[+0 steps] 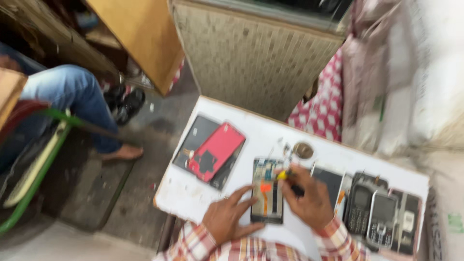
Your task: The person uses a yellow-handled screwdriver to unscrew components on a disassembled mobile phone motherboard. The person holds the phone frame steady with the left hand while turning the screwdriver with the right hand.
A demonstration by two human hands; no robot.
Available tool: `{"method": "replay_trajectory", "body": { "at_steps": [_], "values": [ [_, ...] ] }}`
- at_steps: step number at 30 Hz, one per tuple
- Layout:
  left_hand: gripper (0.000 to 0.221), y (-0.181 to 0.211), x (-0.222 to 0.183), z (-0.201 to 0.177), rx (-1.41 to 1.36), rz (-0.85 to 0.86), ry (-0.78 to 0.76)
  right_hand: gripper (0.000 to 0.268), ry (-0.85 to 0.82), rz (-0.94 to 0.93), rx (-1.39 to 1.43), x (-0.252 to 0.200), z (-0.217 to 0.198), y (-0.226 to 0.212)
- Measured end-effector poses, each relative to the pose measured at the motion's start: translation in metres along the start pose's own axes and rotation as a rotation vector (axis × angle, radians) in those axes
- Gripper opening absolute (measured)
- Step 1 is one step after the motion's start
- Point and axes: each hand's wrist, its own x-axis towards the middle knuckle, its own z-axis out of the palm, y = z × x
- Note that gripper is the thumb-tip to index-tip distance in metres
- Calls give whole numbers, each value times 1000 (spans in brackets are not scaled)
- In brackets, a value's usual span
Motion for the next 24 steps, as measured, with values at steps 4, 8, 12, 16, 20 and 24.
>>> {"method": "replay_trajectory", "body": {
  "at_steps": [4,8,12,16,20,24],
  "values": [
    [67,-6,9,2,-16,69,47,66,46,46,-78,7,1,-2],
    [68,-18,2,19,-38,18,-19,67,83,99,-42,-3,5,2],
    [59,-27,0,26,-45,76,37,68,111,89,-53,-3,9,1],
    [33,-32,3,29,20,26,-36,65,159,-2,-56,-1,11,0],
    [31,-33,3,33,-10,-19,-93,62,142,17,-70,-4,9,2],
    [31,-37,5,33,5,-15,-107,65,210,-21,-112,-1,9,3]
  ]
}}
